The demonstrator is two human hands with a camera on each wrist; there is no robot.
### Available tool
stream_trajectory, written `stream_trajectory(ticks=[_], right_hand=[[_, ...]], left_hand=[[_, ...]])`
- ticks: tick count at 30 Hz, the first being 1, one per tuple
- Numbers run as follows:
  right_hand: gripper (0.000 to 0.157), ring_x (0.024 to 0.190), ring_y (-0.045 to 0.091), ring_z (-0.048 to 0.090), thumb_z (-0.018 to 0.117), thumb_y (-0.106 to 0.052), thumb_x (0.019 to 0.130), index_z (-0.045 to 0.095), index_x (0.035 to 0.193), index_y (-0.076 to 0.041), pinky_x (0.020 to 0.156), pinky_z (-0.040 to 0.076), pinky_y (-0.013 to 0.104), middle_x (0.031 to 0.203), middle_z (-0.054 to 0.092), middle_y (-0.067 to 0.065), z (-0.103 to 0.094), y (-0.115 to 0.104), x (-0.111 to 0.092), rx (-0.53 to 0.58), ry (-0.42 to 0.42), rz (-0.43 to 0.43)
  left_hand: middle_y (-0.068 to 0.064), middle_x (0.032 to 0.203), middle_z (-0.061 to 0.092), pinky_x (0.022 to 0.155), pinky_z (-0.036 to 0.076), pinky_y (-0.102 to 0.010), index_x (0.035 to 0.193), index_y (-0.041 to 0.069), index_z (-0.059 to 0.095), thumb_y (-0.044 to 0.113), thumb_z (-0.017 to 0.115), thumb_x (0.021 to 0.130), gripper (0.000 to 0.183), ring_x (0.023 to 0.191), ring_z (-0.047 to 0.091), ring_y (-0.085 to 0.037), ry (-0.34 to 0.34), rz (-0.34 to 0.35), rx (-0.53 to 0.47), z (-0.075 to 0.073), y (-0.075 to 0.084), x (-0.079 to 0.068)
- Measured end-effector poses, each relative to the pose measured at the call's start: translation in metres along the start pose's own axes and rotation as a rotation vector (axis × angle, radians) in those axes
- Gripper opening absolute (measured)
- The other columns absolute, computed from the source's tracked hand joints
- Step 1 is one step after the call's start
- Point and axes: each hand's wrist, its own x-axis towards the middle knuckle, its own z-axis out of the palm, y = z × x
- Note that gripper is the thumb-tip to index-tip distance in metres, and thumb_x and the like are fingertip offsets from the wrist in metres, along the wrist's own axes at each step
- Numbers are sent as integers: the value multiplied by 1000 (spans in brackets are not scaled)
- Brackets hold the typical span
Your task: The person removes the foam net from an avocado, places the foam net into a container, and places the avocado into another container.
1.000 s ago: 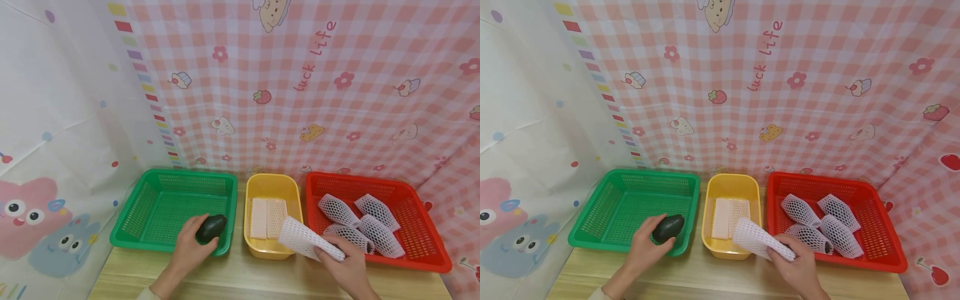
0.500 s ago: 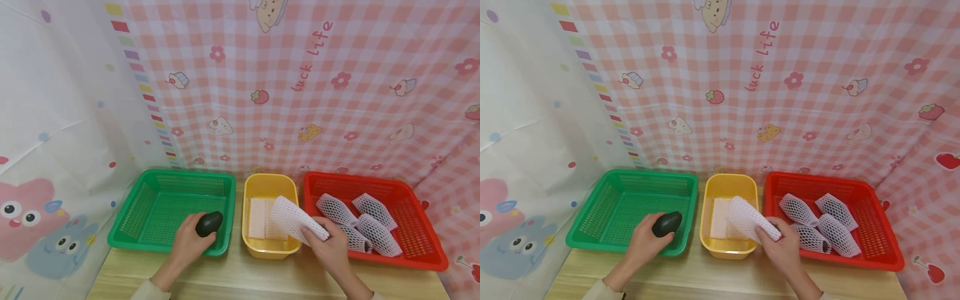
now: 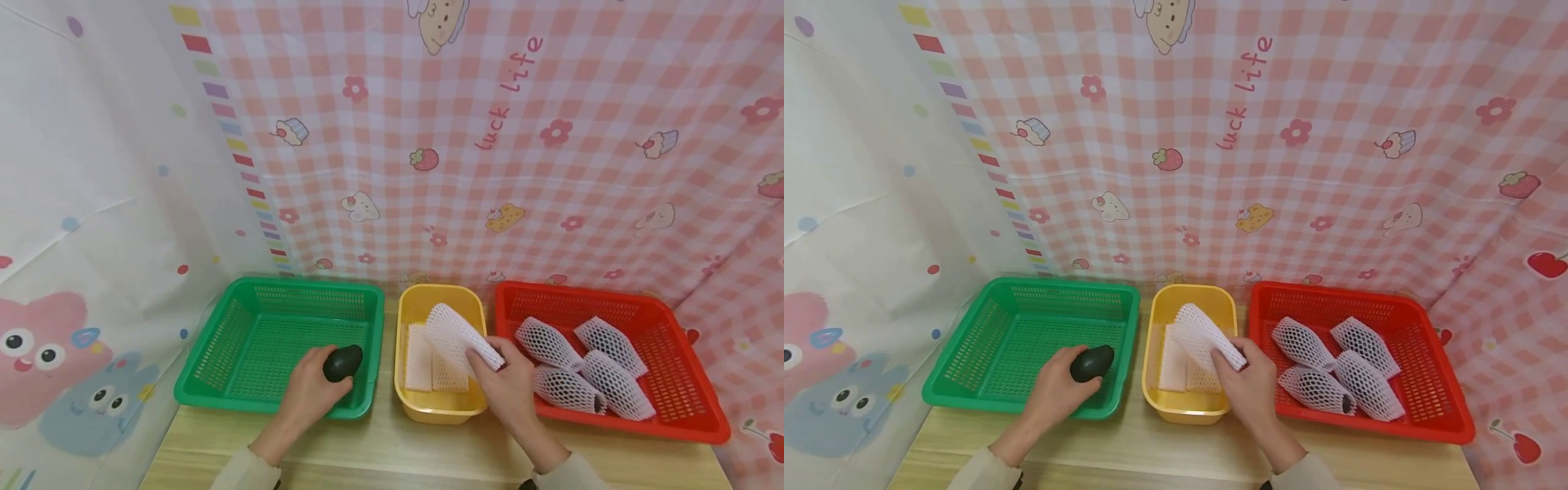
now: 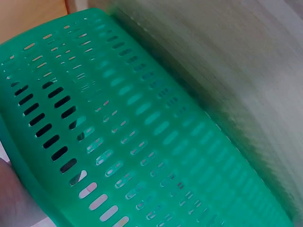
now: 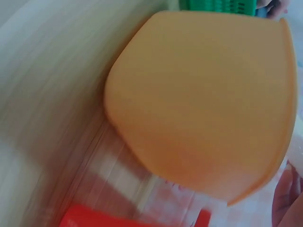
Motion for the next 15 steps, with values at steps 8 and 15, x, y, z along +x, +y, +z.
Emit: stream_trajectory(ticks=[8, 15], right_hand=[[20, 68, 18, 60, 86, -5, 83, 75, 101, -1, 57, 50, 22, 87, 75, 11, 18, -9, 4, -63, 6, 101], [23, 75, 26, 65, 85, -11, 86, 74, 104, -2, 66, 54, 34, 91, 76, 12, 27, -8, 8, -151, -15, 155]], left_hand=[[-14, 113, 69, 75, 56, -42, 131, -3, 67, 21, 82, 80, 59, 92, 66, -26, -29, -3, 51, 0, 1, 5], [-20, 114, 70, 77, 57, -46, 128, -7, 67, 21, 82, 78, 59, 94, 67, -30, -92, -10, 93, 0, 0, 7]])
